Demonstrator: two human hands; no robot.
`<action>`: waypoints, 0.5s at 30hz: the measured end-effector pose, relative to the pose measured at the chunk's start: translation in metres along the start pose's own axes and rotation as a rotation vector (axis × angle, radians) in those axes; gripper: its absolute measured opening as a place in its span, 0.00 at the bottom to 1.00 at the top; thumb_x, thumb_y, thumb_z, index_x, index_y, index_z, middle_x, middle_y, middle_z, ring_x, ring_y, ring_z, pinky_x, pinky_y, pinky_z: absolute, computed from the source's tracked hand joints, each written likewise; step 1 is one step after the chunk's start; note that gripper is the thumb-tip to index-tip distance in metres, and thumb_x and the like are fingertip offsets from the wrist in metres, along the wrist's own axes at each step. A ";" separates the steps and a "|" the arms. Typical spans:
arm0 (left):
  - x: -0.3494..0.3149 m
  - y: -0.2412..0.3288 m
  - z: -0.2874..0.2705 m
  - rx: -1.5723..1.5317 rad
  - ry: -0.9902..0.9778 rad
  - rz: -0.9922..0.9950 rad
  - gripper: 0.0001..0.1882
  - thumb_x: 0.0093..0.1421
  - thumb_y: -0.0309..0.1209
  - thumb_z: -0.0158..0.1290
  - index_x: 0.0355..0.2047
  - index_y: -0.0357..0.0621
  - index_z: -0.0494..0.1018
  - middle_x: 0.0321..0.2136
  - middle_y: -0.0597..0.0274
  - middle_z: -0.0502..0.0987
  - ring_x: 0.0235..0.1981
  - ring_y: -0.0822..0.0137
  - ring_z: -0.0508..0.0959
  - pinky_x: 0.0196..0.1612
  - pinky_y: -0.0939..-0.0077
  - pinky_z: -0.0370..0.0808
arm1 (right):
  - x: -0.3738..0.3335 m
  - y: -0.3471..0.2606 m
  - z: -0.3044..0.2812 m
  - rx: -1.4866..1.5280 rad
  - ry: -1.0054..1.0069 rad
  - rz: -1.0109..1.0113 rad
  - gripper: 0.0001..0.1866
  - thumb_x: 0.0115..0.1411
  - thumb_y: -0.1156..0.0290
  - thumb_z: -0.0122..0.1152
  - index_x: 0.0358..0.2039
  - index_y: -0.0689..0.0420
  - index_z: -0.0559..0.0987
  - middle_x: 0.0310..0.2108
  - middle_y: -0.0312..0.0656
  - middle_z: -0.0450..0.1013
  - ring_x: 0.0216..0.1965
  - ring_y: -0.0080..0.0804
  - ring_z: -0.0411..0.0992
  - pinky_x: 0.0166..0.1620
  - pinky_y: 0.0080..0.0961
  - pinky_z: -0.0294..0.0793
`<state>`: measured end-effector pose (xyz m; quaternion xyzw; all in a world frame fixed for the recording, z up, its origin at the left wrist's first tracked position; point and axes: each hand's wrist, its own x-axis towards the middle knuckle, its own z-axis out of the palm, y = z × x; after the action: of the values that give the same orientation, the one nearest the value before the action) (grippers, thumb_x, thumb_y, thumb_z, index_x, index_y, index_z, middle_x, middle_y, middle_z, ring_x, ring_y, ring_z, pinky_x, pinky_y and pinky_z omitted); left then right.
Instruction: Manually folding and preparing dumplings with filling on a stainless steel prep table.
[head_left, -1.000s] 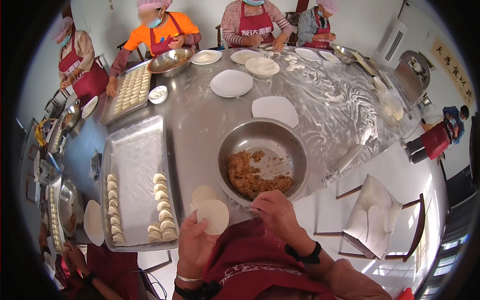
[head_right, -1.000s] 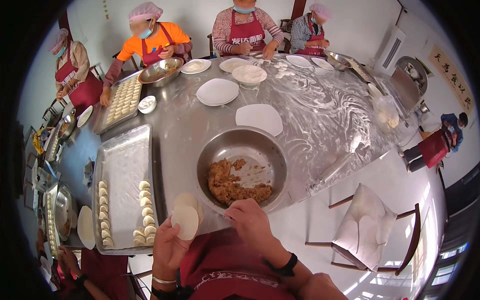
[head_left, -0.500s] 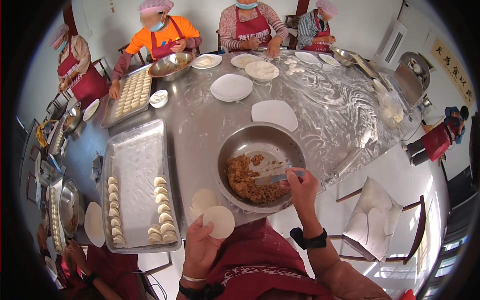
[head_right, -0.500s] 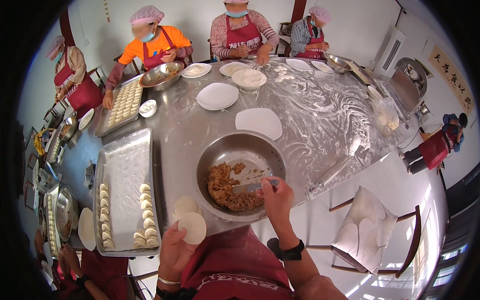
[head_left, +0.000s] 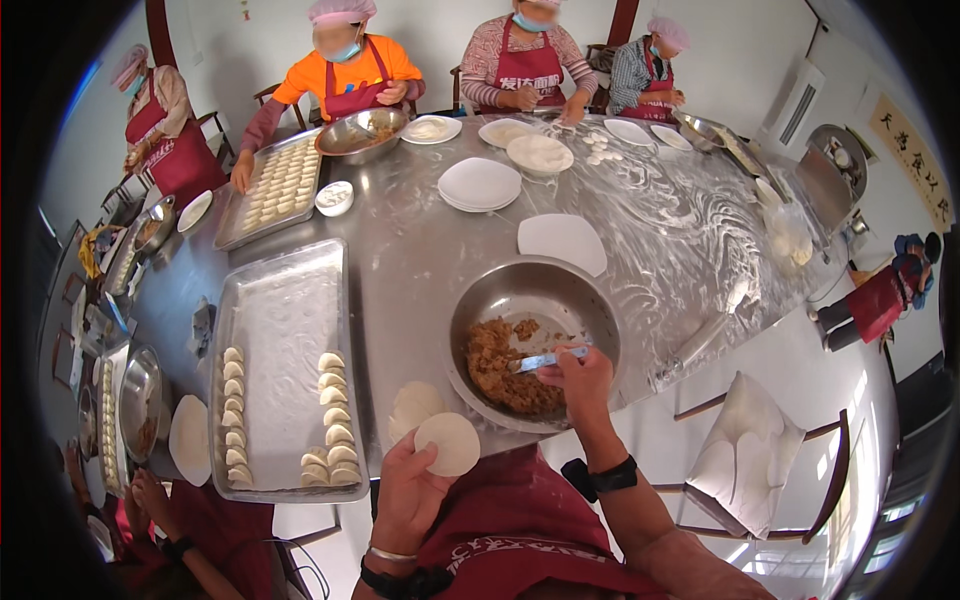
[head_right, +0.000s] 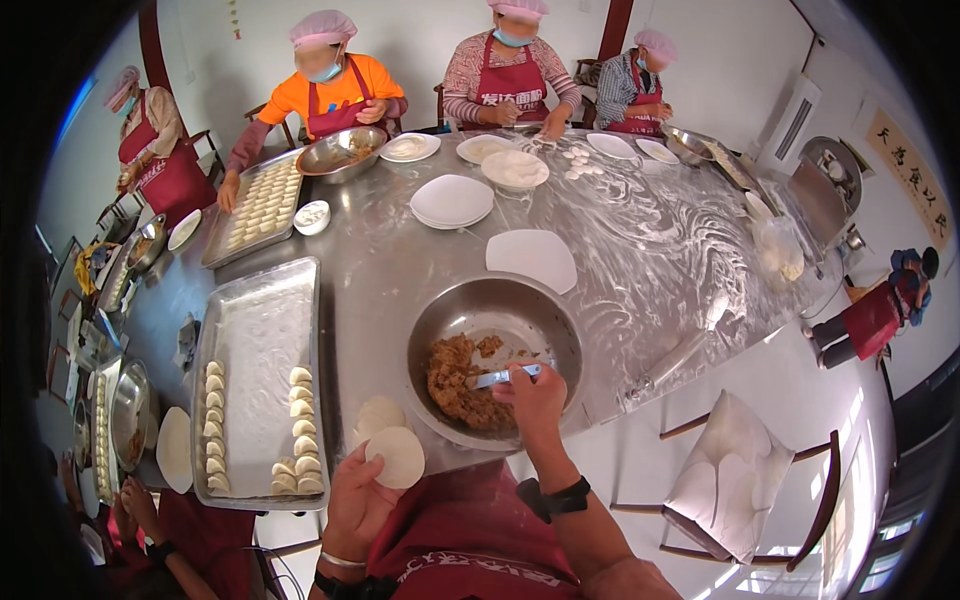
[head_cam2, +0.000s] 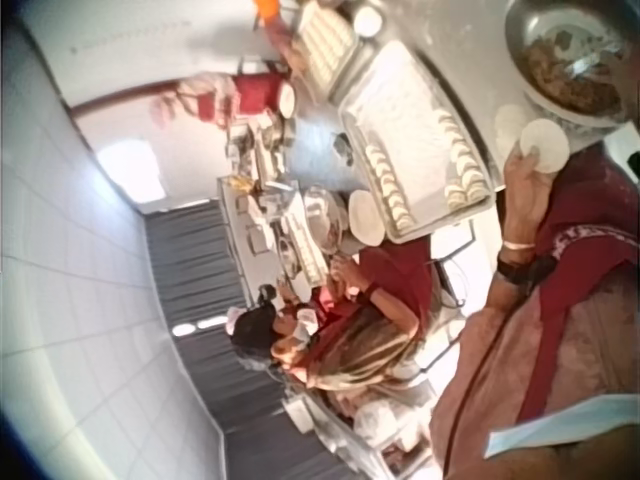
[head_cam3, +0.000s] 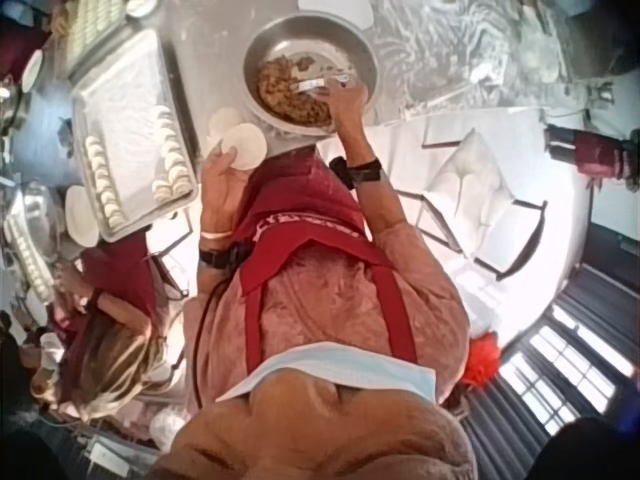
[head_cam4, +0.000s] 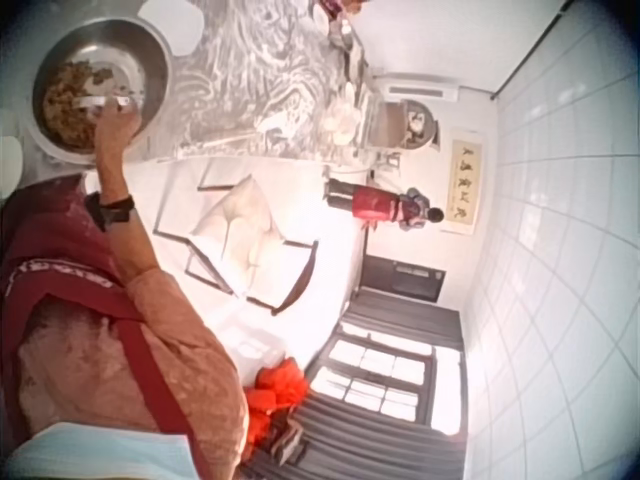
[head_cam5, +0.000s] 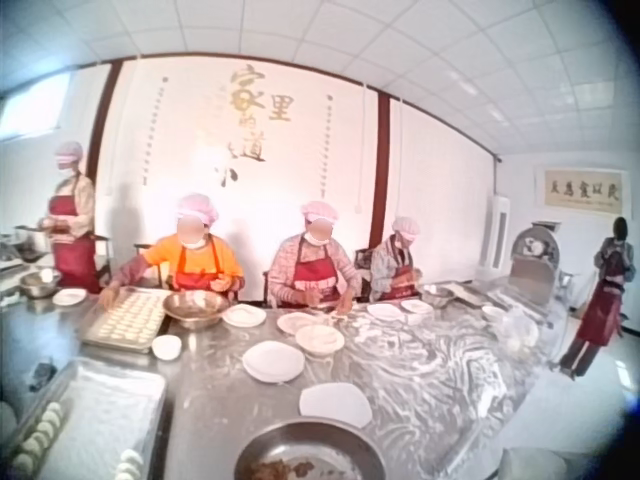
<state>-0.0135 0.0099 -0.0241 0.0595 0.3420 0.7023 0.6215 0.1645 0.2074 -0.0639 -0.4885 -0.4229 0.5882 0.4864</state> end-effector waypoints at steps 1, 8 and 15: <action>0.001 0.001 0.002 0.016 0.010 0.011 0.23 0.65 0.23 0.47 0.61 0.31 0.62 0.55 0.48 0.74 0.55 0.53 0.76 0.60 0.54 0.74 | 0.001 0.000 0.000 0.080 -0.010 0.052 0.11 0.64 0.75 0.54 0.40 0.72 0.77 0.31 0.50 0.77 0.26 0.35 0.80 0.32 0.26 0.85; 0.017 0.010 0.004 0.013 0.030 0.055 0.21 0.67 0.25 0.46 0.59 0.32 0.64 0.53 0.50 0.74 0.54 0.55 0.77 0.59 0.54 0.75 | 0.000 -0.008 -0.004 0.226 -0.026 0.167 0.10 0.64 0.76 0.53 0.41 0.70 0.75 0.34 0.50 0.76 0.32 0.40 0.80 0.37 0.31 0.86; 0.044 0.010 0.006 -0.022 -0.004 0.109 0.20 0.68 0.26 0.44 0.59 0.32 0.63 0.56 0.48 0.71 0.58 0.53 0.74 0.62 0.53 0.72 | -0.017 -0.031 -0.003 0.356 -0.072 0.155 0.11 0.65 0.76 0.53 0.43 0.71 0.75 0.39 0.50 0.75 0.36 0.42 0.80 0.40 0.34 0.86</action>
<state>-0.0280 0.0531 -0.0292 0.0724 0.3293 0.7387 0.5837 0.1732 0.1964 -0.0318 -0.4046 -0.2901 0.7065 0.5030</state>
